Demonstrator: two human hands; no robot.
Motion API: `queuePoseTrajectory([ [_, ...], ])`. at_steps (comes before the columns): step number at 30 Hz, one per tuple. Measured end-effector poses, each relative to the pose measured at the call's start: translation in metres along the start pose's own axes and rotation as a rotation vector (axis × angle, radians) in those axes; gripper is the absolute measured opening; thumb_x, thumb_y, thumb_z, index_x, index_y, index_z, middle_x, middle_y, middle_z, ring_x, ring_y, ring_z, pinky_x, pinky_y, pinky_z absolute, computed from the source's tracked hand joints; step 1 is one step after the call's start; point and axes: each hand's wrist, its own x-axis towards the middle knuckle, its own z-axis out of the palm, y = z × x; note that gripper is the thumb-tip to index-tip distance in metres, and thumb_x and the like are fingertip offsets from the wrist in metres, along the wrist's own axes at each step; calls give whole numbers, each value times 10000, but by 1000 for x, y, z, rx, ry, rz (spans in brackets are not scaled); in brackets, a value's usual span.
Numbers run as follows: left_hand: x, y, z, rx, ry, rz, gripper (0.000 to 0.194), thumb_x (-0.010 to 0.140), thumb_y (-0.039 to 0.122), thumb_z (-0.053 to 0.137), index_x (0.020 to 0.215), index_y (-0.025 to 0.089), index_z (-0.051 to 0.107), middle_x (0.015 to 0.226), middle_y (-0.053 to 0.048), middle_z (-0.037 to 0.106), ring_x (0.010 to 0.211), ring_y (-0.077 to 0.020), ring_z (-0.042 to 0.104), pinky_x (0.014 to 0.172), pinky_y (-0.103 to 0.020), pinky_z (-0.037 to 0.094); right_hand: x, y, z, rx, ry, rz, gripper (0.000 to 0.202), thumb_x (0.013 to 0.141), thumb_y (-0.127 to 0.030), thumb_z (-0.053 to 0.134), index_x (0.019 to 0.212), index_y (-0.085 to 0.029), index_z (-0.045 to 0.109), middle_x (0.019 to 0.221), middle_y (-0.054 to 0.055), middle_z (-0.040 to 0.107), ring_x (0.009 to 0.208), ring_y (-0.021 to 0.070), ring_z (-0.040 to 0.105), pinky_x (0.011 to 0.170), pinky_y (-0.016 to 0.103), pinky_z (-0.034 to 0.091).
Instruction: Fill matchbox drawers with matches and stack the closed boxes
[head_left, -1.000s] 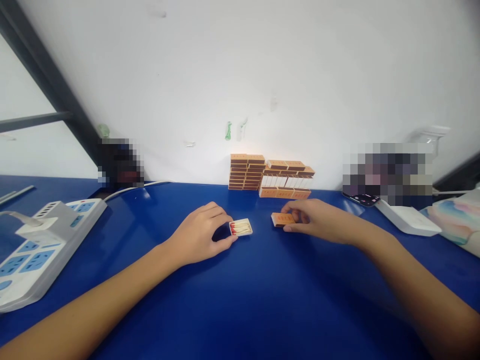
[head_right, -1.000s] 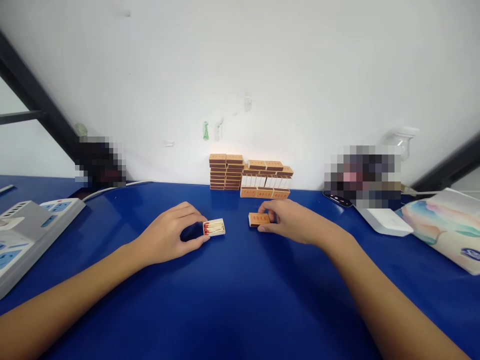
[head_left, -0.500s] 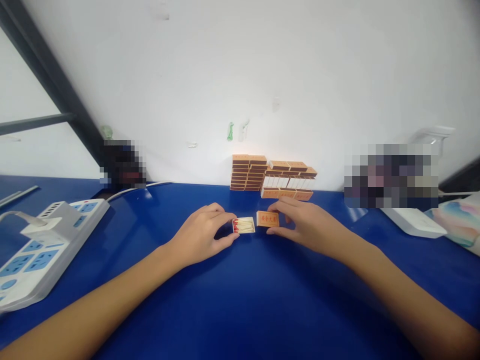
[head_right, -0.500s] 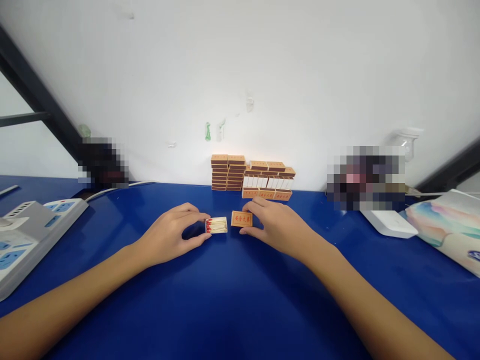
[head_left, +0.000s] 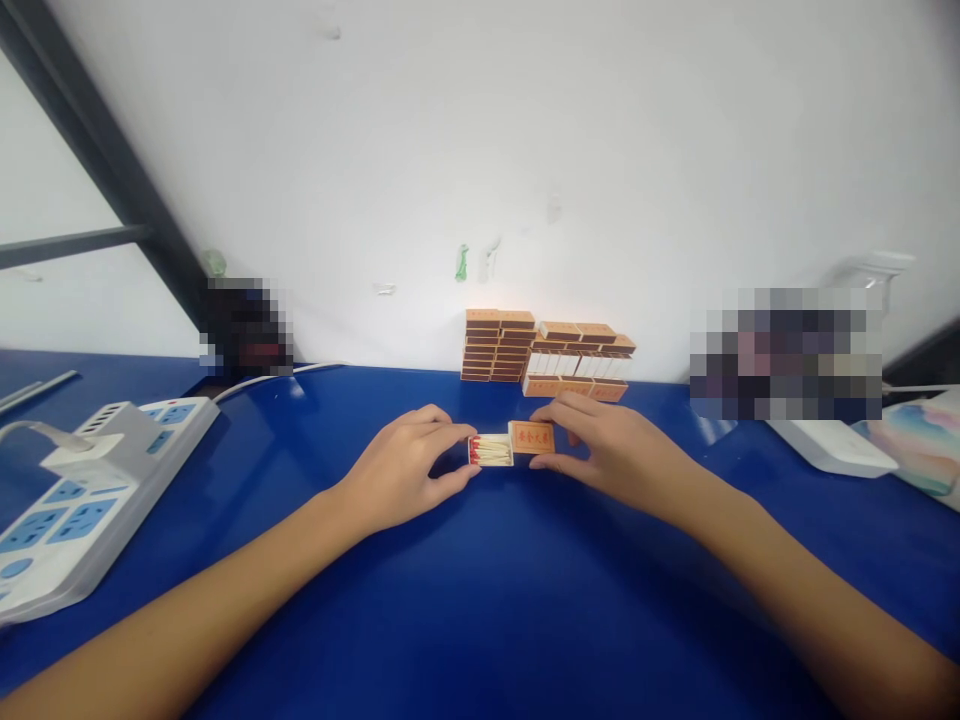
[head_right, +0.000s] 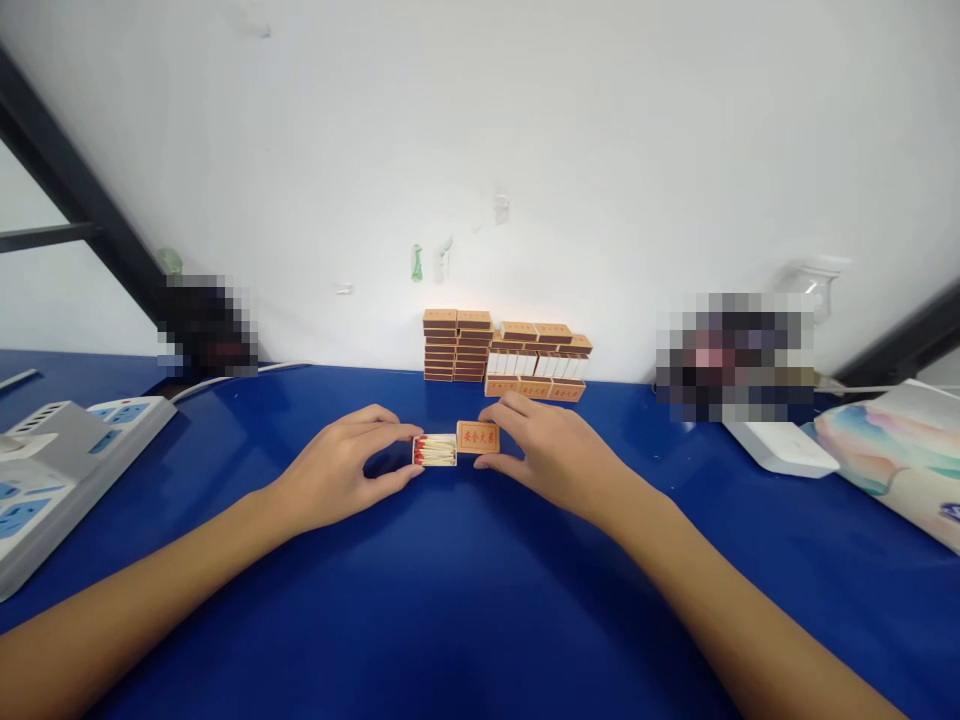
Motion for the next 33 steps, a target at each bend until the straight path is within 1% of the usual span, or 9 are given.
queuePoseTrajectory([
  [9,0,-1,0,18,18,3,330,968,310,693,1253,143,697,1036,-94,749,998,-238,702,839,-394,611,0,0,-1,5,-18,-7,331,947,-426,725,1203,-234,642,1049,64,716,798,211,675,663,324,498],
  [15,0,-3,1,36,36,1,311,974,330,689,1237,166,701,1021,-87,754,1013,-241,703,834,-388,612,1,-3,-2,17,-27,-11,302,954,-426,713,1182,-240,646,1054,67,711,808,208,674,666,322,501],
  [19,0,-4,0,27,39,-17,316,974,330,689,1247,171,700,1031,-85,749,984,-232,701,829,-388,611,1,-4,-2,30,-18,-19,302,956,-424,716,1181,-236,641,1063,72,705,815,209,677,668,323,505],
  [25,-1,-6,1,15,46,-26,313,980,338,685,1254,187,694,1034,-82,748,984,-227,693,835,-384,608,1,-4,0,58,5,-23,307,978,-450,679,1185,-227,640,1051,73,704,756,187,648,659,329,512],
  [29,-1,-7,2,-10,54,-33,314,980,354,686,1249,193,698,1051,-86,741,988,-226,693,862,-391,608,2,-6,2,91,13,-19,309,982,-431,685,1199,-215,638,1036,67,694,718,169,623,654,329,514],
  [33,-1,-6,0,-42,48,-52,299,980,356,689,1229,193,703,1064,-85,741,972,-218,692,868,-393,606,3,-7,4,200,39,-13,303,980,-399,699,1214,-216,642,1070,72,690,819,183,648,732,335,542],
])
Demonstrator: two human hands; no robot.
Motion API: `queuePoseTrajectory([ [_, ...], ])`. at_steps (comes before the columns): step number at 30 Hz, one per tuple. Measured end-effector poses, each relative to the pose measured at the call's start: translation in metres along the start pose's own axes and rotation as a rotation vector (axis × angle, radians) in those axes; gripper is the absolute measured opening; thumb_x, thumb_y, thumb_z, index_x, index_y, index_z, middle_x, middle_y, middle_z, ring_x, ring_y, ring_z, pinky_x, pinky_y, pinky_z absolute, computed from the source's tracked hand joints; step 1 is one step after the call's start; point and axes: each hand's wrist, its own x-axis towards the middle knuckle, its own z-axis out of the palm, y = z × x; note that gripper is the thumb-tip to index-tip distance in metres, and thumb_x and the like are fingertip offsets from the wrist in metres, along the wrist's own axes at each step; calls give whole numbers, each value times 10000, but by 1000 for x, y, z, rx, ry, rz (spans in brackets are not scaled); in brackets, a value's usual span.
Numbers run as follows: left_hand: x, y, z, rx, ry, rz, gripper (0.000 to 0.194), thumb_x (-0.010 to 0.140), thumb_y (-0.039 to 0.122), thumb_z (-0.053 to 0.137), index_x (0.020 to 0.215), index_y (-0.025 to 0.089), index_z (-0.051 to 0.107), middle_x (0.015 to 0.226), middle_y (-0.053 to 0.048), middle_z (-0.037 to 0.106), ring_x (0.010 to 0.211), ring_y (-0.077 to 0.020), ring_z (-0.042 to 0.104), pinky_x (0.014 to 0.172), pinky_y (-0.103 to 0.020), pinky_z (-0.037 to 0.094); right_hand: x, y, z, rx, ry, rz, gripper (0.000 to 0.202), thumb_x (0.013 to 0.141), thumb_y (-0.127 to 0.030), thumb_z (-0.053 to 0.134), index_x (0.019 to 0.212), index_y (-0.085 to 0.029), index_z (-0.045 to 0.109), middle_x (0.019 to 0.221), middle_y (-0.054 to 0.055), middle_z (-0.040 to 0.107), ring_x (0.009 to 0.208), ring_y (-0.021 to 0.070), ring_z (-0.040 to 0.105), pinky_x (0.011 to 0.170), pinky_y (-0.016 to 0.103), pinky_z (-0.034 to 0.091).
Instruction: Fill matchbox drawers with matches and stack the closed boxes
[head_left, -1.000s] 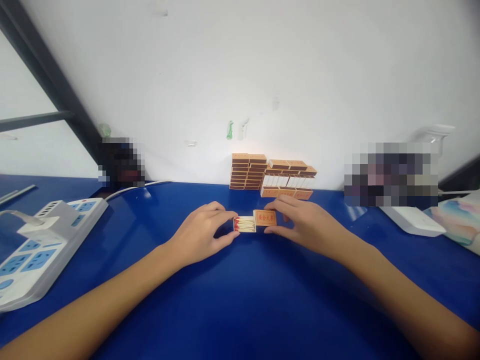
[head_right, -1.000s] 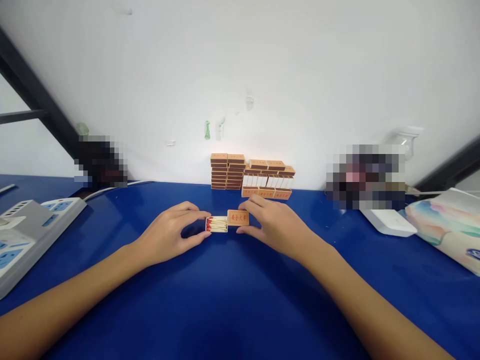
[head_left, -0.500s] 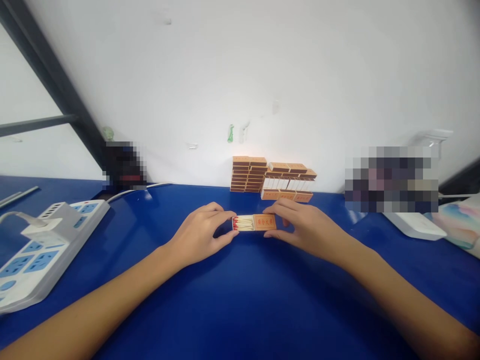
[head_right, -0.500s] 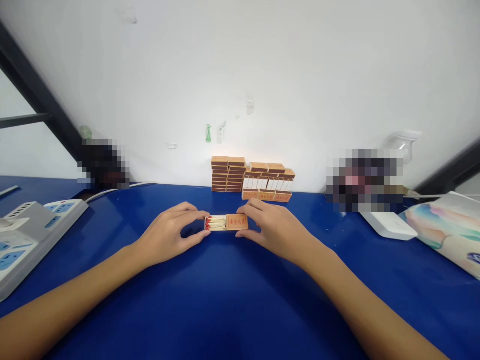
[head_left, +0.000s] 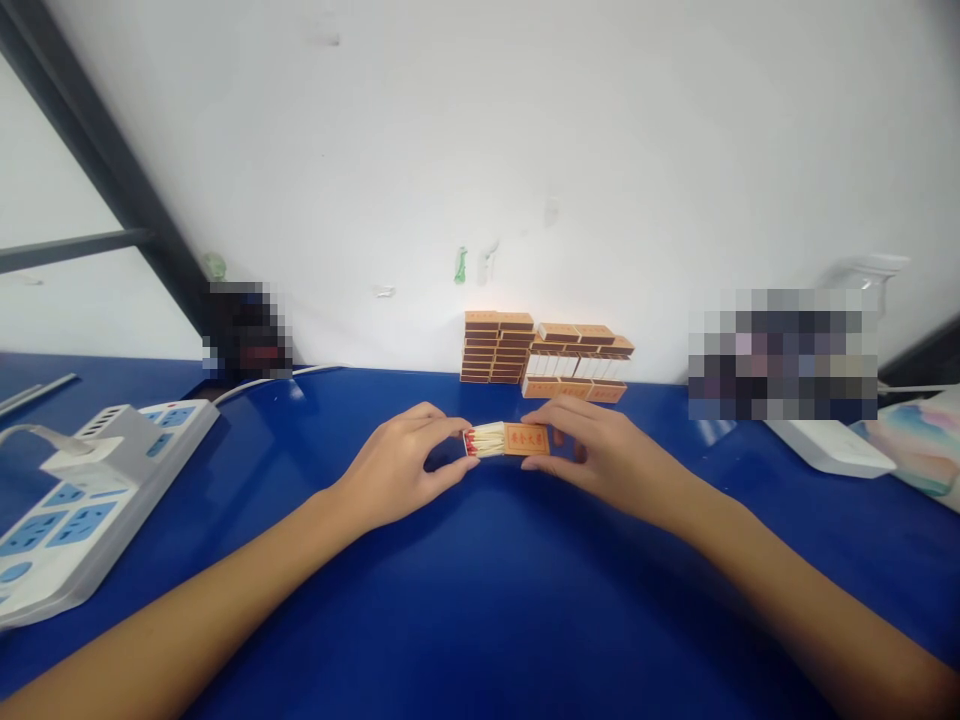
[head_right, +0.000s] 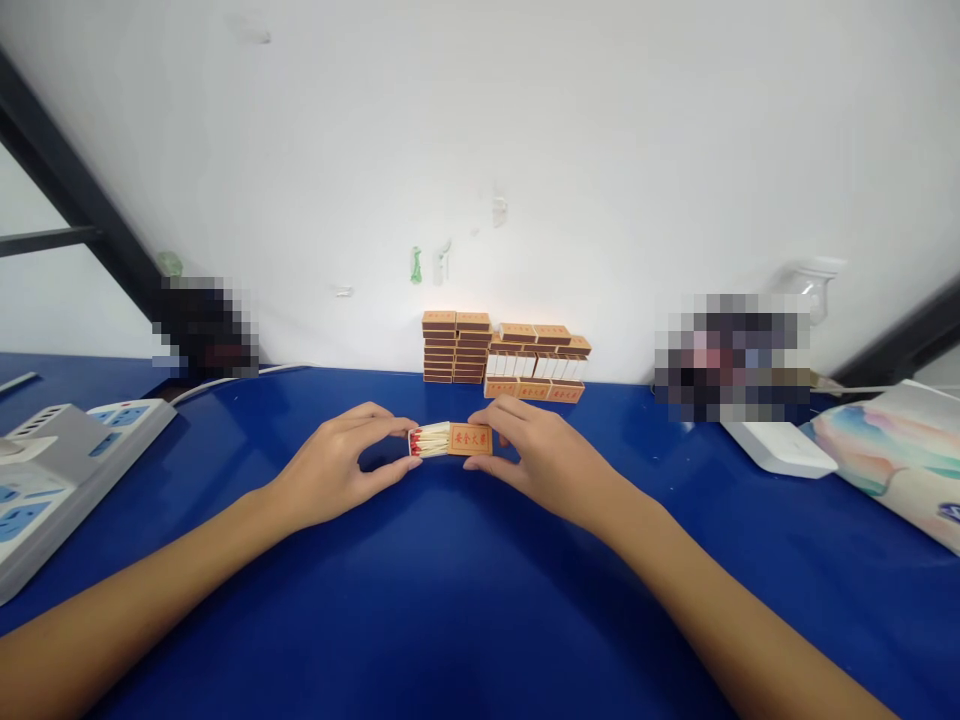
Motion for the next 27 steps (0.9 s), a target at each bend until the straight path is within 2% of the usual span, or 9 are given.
queuePoseTrajectory([
  [3,1,1,-1,-34,-3,-21,280,979,353,691,1211,198,700,1086,-83,745,997,-222,691,900,-405,603,1,1,1,90,15,30,306,980,-399,700,1232,-231,651,1124,75,697,871,190,663,782,351,564],
  [9,2,1,-2,-88,11,-46,248,975,346,698,1189,221,693,1119,-63,744,1031,-217,686,930,-406,591,3,1,0,142,49,108,333,948,-432,725,1221,-246,682,1128,81,729,819,197,673,748,369,587],
  [16,4,1,-3,-160,-7,-74,241,969,338,708,1191,244,704,1145,-43,743,1042,-197,667,905,-367,593,4,-2,0,173,124,94,341,940,-414,738,1223,-228,696,1174,95,733,897,212,682,817,382,592],
  [22,5,0,-4,-164,-2,-87,252,963,332,721,1201,254,705,1142,-30,752,963,-182,665,839,-340,590,3,-3,1,178,122,77,335,949,-408,731,1234,-238,682,1188,93,728,900,213,684,822,388,594],
  [27,4,0,-4,-169,-30,-83,260,961,350,736,1200,253,708,1131,-34,742,1020,-194,673,909,-369,579,2,-5,0,119,123,15,327,969,-374,715,1256,-225,665,1168,98,717,965,227,683,861,397,583],
])
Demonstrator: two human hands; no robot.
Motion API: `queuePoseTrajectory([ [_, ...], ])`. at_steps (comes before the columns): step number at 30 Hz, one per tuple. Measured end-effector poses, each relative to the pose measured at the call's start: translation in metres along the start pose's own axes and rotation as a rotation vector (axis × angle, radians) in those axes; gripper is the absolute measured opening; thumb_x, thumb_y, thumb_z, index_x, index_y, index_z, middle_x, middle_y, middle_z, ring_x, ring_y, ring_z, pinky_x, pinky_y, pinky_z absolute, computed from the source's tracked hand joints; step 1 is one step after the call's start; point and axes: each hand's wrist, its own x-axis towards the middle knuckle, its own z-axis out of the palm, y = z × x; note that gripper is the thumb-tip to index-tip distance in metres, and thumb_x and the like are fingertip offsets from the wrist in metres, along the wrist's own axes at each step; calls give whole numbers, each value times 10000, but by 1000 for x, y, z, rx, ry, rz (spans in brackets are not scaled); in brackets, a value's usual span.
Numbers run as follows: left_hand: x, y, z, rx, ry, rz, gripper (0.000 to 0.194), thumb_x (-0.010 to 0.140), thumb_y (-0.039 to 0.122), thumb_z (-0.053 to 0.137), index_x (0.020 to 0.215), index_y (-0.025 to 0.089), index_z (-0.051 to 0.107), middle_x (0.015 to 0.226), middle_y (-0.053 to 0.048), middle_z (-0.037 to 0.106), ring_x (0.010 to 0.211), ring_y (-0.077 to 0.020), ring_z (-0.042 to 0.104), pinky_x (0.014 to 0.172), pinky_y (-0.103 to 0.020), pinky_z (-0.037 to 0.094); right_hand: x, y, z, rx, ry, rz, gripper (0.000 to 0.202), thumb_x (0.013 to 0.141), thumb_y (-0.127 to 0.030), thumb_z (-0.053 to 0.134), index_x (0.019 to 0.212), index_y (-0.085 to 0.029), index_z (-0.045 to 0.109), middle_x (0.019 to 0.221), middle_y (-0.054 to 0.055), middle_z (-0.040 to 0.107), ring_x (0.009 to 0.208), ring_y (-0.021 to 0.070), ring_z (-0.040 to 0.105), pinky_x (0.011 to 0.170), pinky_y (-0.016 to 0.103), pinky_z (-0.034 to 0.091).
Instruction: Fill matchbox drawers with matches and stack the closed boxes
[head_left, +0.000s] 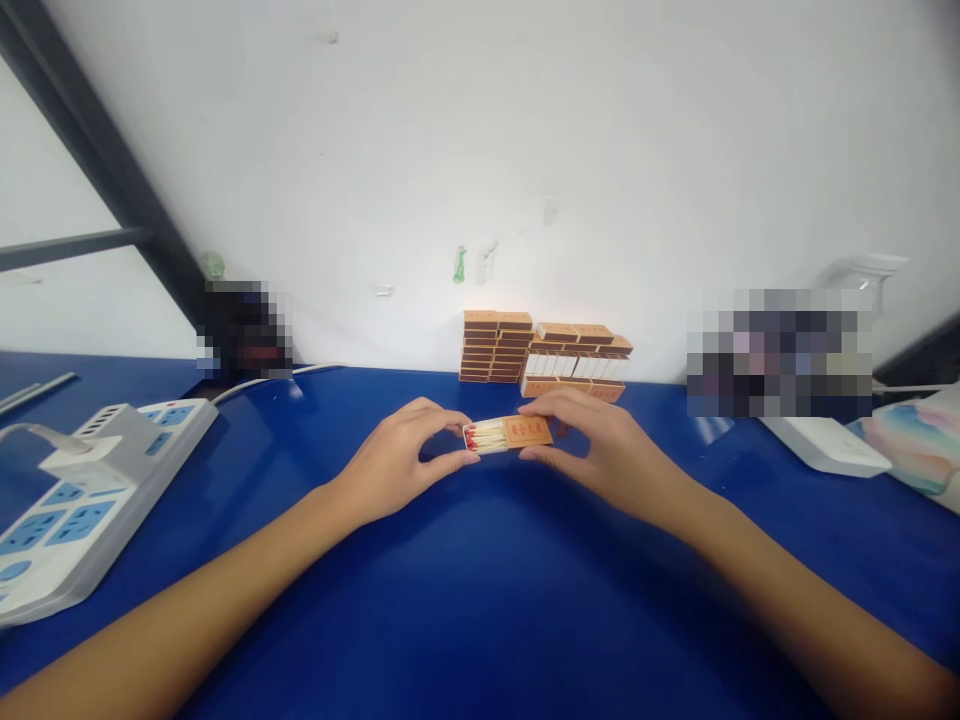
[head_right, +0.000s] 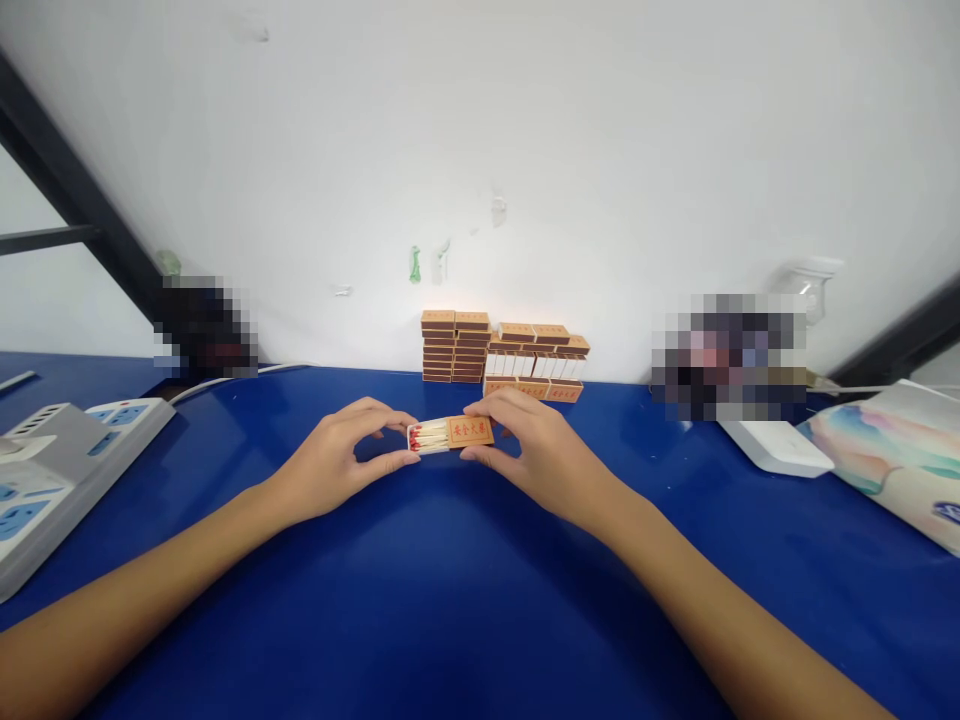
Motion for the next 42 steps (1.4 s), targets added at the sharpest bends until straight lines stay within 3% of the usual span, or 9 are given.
queuePoseTrajectory([
  [10,0,1,2,-75,25,26,335,881,374,823,1180,257,729,1087,-23,762,1015,-193,695,924,-353,575,-1,-11,9,81,24,-60,357,956,-298,739,1293,-226,645,1184,84,707,963,202,697,865,374,603],
  [15,-2,2,2,-137,55,58,541,732,437,916,1194,238,716,1018,-13,784,959,-193,684,860,-321,570,-3,-24,18,159,-30,-67,364,950,-244,745,1300,-237,644,1244,75,724,1055,198,714,925,363,612],
  [21,-2,6,3,-177,1,44,602,645,459,958,1161,253,727,966,3,768,932,-191,660,840,-307,541,-6,-30,29,173,-37,-129,416,945,-214,748,1345,-236,634,1308,85,717,1168,209,705,1008,367,597],
  [27,-2,6,4,-197,-32,-5,706,563,498,984,1174,262,720,964,15,768,919,-192,666,847,-310,540,-8,-34,27,123,-19,-200,315,981,-222,695,1295,-216,684,1303,116,714,1162,219,715,997,363,609],
  [32,-1,9,4,-227,-73,-28,626,584,507,976,1111,265,740,1092,-3,788,981,-210,701,906,-335,545,-8,-37,25,105,-46,-208,253,993,-238,680,1243,-212,709,1276,116,709,1132,212,715,954,349,618],
  [38,-2,8,4,-266,-110,-38,641,618,509,965,1169,283,728,1045,14,798,1059,-218,719,954,-330,548,-8,-34,27,127,-72,-196,242,999,-258,676,1239,-231,700,1276,107,700,1112,201,714,956,341,610],
  [42,-3,6,6,-204,-71,-68,587,726,523,913,1220,285,704,1005,16,787,994,-207,721,928,-348,558,-7,-25,29,95,-34,-152,305,993,-267,687,1295,-237,657,1251,104,703,1089,217,710,941,382,612],
])
